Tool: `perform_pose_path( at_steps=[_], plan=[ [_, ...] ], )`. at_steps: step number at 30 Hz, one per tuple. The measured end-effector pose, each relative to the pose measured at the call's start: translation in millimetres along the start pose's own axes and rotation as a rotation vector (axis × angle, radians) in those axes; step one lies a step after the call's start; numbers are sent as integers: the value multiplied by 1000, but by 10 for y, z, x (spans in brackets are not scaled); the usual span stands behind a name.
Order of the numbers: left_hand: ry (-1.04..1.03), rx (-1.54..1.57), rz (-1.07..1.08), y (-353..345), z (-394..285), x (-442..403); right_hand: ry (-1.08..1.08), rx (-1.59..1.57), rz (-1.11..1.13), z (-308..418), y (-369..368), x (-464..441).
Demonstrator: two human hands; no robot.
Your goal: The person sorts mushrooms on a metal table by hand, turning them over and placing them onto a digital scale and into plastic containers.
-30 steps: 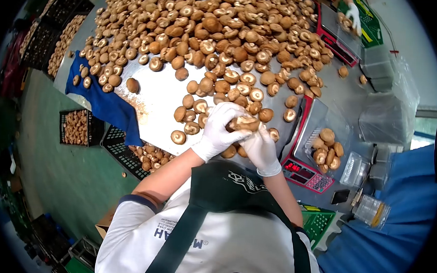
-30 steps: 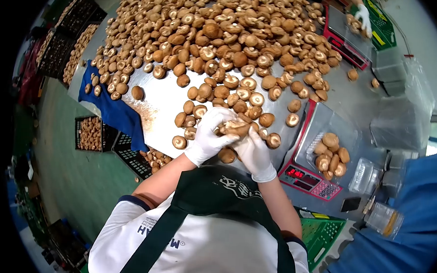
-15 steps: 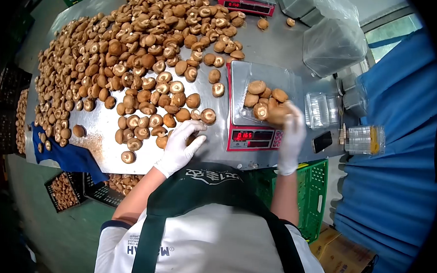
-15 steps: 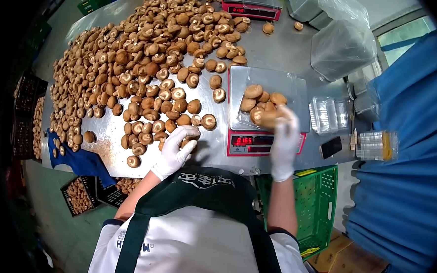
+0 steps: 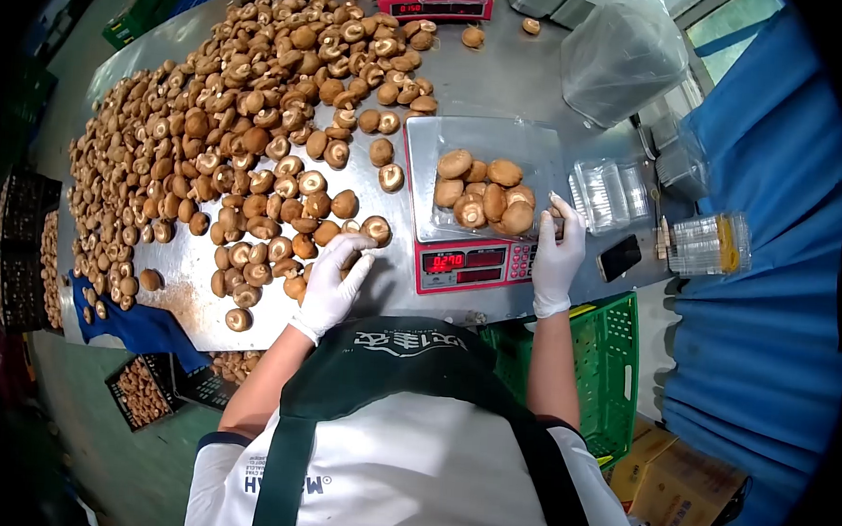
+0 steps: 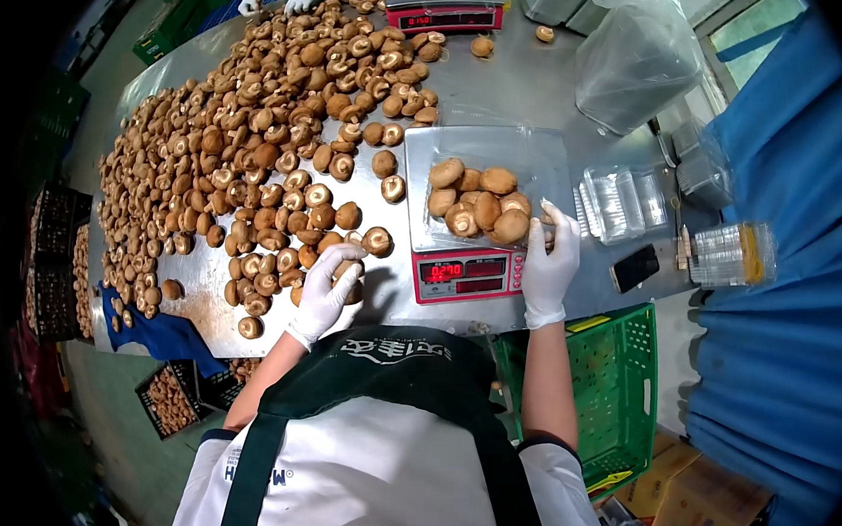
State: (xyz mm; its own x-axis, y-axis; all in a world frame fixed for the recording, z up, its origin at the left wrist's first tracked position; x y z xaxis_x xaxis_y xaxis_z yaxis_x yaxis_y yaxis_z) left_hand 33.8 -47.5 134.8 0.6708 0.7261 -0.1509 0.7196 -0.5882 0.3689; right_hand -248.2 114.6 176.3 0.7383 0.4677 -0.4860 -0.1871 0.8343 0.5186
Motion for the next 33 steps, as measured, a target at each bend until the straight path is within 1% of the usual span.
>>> perform_pose_path(
  at_steps=[1,2,4,7,8,9,11,12,14,15,17,18,19,21,22,23,24,25,27,28,29,30,31,32,33],
  plan=[
    [-25,-17,-13,-3,-20,-58,-7,-40,-9,-7,24,5],
    [-4,-14,-8,-1,-148,-158,-1,-58,-18,6,44,6],
    [-66,-55,-37,-74,-207,-372,13,-100,-33,40,50,3],
    [-163,-14,-118,-353,-335,-774,179,33,136,0,-110,72],
    [-256,-111,-132,-511,-353,-923,175,79,145,-41,-208,131],
    [-351,-205,-144,-677,-351,-1008,190,39,111,-62,-231,146],
    [-318,-365,-23,-983,-288,-1069,171,56,146,-29,-228,123],
    [-393,-379,-34,-1041,-285,-1069,171,61,157,-33,-220,113],
    [-383,-384,-5,-1055,-306,-1078,166,73,174,-62,-207,100],
    [-367,-375,23,-1018,-295,-1072,124,18,154,-74,-180,69],
    [-273,-104,-3,-908,-248,-1047,47,-104,125,-93,-126,-29],
    [-246,-72,-31,-838,-243,-1006,8,-147,80,-154,-115,-127],
    [-242,-109,-71,-774,-233,-954,-60,-241,43,-234,-120,-246],
    [-112,-54,-139,-761,-25,-838,-308,-390,17,-522,-253,-491],
    [-30,-45,-155,-749,-29,-770,-363,-403,50,-699,-369,-591],
    [113,98,-140,-752,-88,-724,-417,-417,82,-899,-507,-673],
    [278,329,-60,-824,46,-678,-469,-430,115,-1015,-603,-734],
    [446,559,22,-902,171,-625,-565,-550,144,-1031,-655,-776],
    [511,613,113,-902,118,-598,-751,-792,203,-934,-688,-865],
    [545,640,156,-896,90,-599,-606,-832,220,-811,-604,-913],
    [554,656,159,-870,74,-605,-502,-816,190,-742,-494,-943],
    [564,673,162,-842,66,-616,-387,-737,268,-716,-353,-911],
    [572,692,168,-823,68,-622,-270,-654,342,-673,-185,-844],
    [585,743,179,-834,158,-608,-73,-431,443,-523,-25,-752],
    [612,741,170,-813,92,-601,49,-310,539,-439,64,-605]
  ],
)
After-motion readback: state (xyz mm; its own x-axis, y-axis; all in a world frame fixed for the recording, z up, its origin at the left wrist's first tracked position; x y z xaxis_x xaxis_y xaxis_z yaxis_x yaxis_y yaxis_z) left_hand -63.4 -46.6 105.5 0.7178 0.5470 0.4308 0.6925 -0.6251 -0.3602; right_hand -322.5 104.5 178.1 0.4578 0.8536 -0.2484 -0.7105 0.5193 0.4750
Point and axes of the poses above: each hand's wrist, its own x-axis away from the middle knuckle, its own y-axis out of the back of the hand, z = x × y, the point moved 4 cm from there along -x, towards the middle knuckle, and after that the axes turned 3 degrees about -z, right-handed, at the moved point
